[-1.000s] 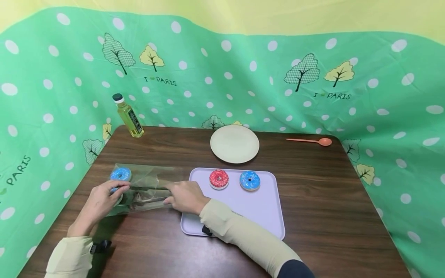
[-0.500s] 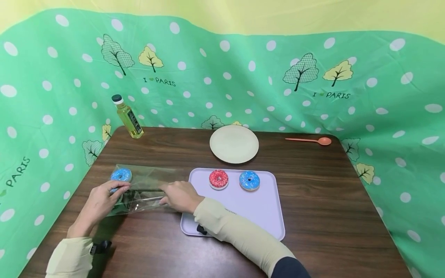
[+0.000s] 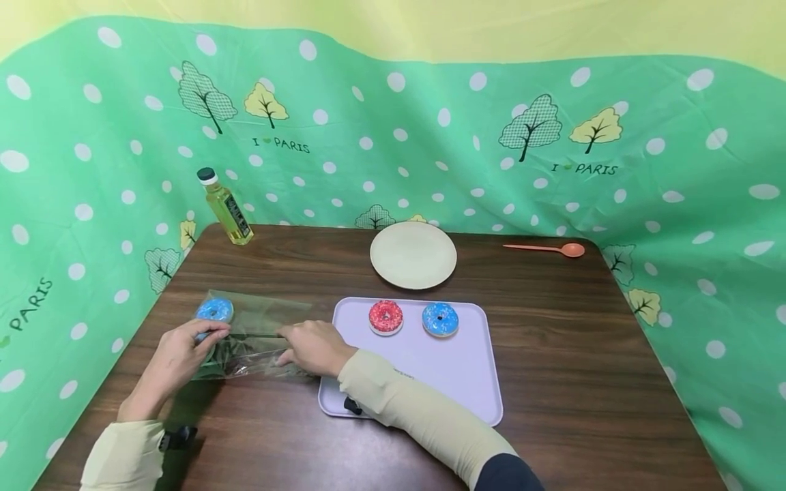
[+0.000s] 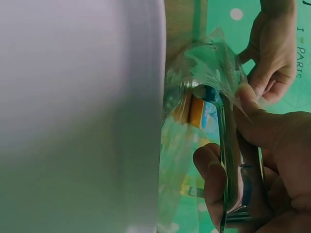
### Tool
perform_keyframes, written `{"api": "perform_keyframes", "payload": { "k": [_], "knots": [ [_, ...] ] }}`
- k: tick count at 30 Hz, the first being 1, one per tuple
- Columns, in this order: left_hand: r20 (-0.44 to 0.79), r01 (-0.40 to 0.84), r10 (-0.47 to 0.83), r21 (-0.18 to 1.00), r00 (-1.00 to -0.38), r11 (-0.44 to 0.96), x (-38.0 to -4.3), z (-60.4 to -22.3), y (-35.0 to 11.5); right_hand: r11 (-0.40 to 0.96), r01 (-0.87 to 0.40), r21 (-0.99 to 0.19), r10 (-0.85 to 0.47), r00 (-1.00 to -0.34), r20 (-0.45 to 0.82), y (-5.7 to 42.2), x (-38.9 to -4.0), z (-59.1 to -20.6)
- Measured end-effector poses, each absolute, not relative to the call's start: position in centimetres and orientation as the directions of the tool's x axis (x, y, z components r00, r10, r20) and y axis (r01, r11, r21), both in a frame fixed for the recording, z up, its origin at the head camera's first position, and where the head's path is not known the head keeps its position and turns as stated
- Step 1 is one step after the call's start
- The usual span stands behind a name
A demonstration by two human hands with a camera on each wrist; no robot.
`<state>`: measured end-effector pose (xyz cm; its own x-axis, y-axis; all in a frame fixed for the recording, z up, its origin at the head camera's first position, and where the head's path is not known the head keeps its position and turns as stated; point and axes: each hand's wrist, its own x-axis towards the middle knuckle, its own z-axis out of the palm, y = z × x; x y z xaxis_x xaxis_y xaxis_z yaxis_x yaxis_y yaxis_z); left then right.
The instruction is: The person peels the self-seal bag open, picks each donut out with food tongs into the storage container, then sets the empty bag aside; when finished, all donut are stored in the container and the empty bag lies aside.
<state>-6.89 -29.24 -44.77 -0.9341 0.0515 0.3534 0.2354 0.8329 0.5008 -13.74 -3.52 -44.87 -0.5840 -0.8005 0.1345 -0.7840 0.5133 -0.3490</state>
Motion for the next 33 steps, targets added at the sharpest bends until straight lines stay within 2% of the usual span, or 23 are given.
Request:
{"api": "perform_keyframes", "payload": {
  "k": [8, 15, 33],
  "knots": [
    [0.353, 0.224, 0.04, 0.498, -0.935, 0.838, -6.7, -44.8, -29.2, 0.535, -0.764, -0.359, -0.784, -0.608, 0.126, -3.9, -13.8, -45.4],
    [0.368, 0.234, 0.042, 0.496, -0.929, 0.836, -6.8, -44.8, -29.4, 0.527, -0.767, -0.365, -0.774, -0.611, 0.167, -3.6, -13.5, -45.3],
    [0.341, 0.21, 0.024, 0.519, -0.94, 0.828, -7.0, -44.9, -29.5, 0.534, -0.725, -0.434, -0.737, -0.651, 0.181, 0.8, -12.7, -44.7]
  ]
}}
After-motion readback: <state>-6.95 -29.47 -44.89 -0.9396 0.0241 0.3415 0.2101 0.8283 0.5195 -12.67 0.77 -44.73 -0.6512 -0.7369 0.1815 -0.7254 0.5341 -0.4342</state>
